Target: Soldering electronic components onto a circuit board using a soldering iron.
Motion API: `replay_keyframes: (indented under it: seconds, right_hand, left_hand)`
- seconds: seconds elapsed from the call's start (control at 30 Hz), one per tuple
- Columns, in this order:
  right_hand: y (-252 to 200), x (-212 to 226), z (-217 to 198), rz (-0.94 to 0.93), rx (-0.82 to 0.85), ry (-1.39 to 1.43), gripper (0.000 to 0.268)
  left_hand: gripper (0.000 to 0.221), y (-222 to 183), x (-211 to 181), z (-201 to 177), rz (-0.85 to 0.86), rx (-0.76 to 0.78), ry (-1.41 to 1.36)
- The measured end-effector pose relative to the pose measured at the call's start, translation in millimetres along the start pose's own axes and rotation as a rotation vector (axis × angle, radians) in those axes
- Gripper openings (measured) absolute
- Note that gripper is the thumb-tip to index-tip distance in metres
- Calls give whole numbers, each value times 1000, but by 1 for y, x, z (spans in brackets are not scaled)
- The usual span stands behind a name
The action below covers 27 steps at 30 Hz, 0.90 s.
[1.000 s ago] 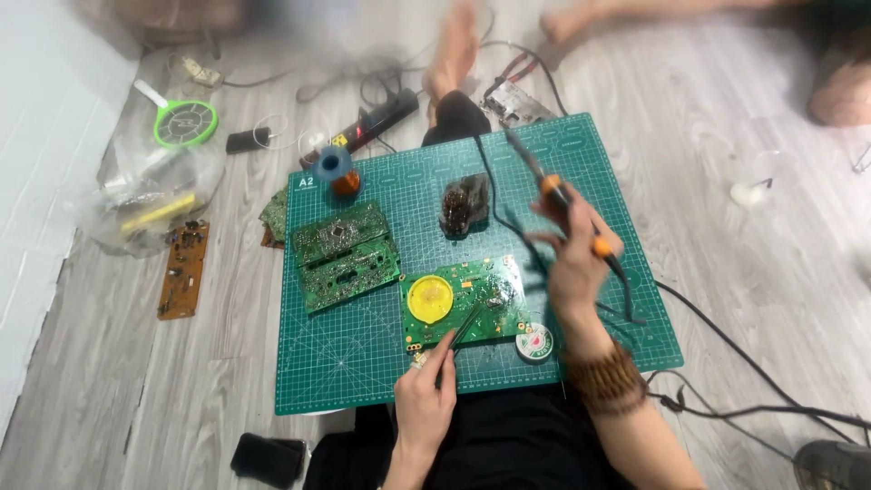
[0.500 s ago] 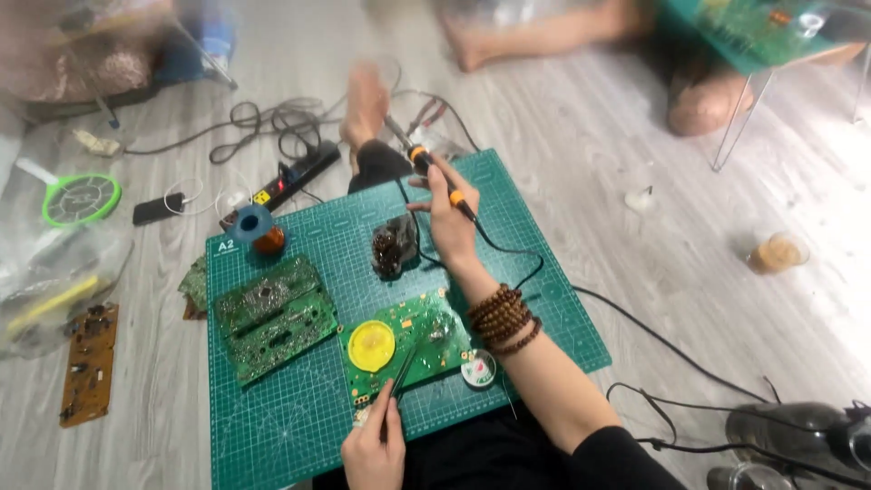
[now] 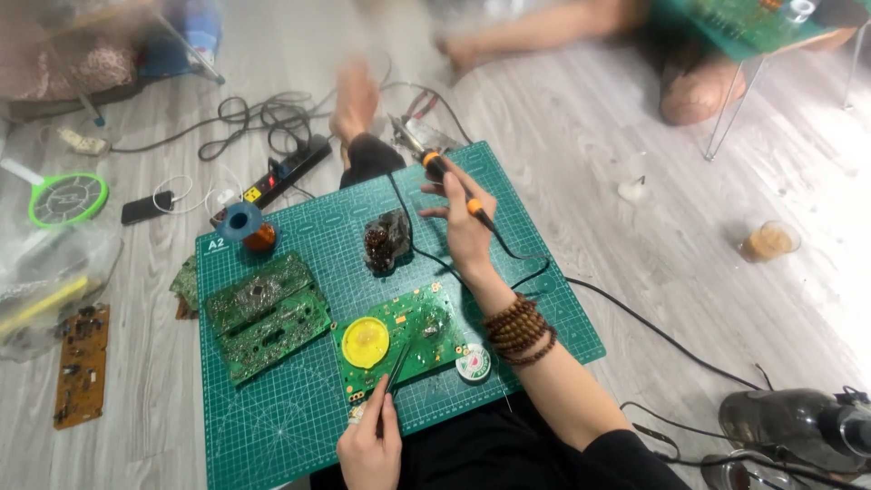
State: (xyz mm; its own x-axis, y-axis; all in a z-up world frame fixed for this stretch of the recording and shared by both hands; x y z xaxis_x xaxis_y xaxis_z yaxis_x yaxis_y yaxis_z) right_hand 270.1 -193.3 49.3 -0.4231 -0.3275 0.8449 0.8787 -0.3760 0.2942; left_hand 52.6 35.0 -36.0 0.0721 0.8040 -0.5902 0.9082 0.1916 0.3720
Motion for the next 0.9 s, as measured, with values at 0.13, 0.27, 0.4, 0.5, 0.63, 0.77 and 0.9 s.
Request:
replay_keyframes:
  seconds: [0.13, 0.27, 0.4, 0.5, 0.63, 0.77, 0.9]
  right_hand:
    - [-22, 13, -13, 20, 51, -5, 43]
    - [-61, 36, -26, -5, 96, -56, 43]
    - [-104, 50, -46, 37, 152, -155, 46]
    - [-135, 46, -73, -3, 261, -176, 45]
    - [-168, 44, -103, 132, 253, -213, 47]
    - [-191, 46, -115, 202, 304, -375, 44]
    - [-204, 56, -114, 226, 326, -529, 45]
  left_hand:
    - [30, 2, -7, -2, -10, 30, 56]
    - [30, 6, -19, -12, -16, 88, 25]
    - [31, 10, -25, -15, 27, 81, -4]
    - [30, 11, -23, -13, 34, 85, 12]
    - [30, 13, -28, -17, 11, 105, 8]
    - [29, 21, -43, -19, 51, 108, -62]
    - [26, 26, -50, -21, 76, 98, -57]
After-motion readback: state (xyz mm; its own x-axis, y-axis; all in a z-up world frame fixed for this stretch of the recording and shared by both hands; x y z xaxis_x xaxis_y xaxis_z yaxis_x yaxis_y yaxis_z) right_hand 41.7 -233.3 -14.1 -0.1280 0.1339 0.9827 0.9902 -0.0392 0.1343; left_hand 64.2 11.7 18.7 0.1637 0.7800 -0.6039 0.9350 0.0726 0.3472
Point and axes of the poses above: each hand's wrist, its own y-axis towards the middle knuckle, its own z-axis out of the palm, x = y × z, the point moved 8 cm from there along y, towards the middle knuckle, and after that the axes turned 3 degrees about y, right-handed, at the moved point
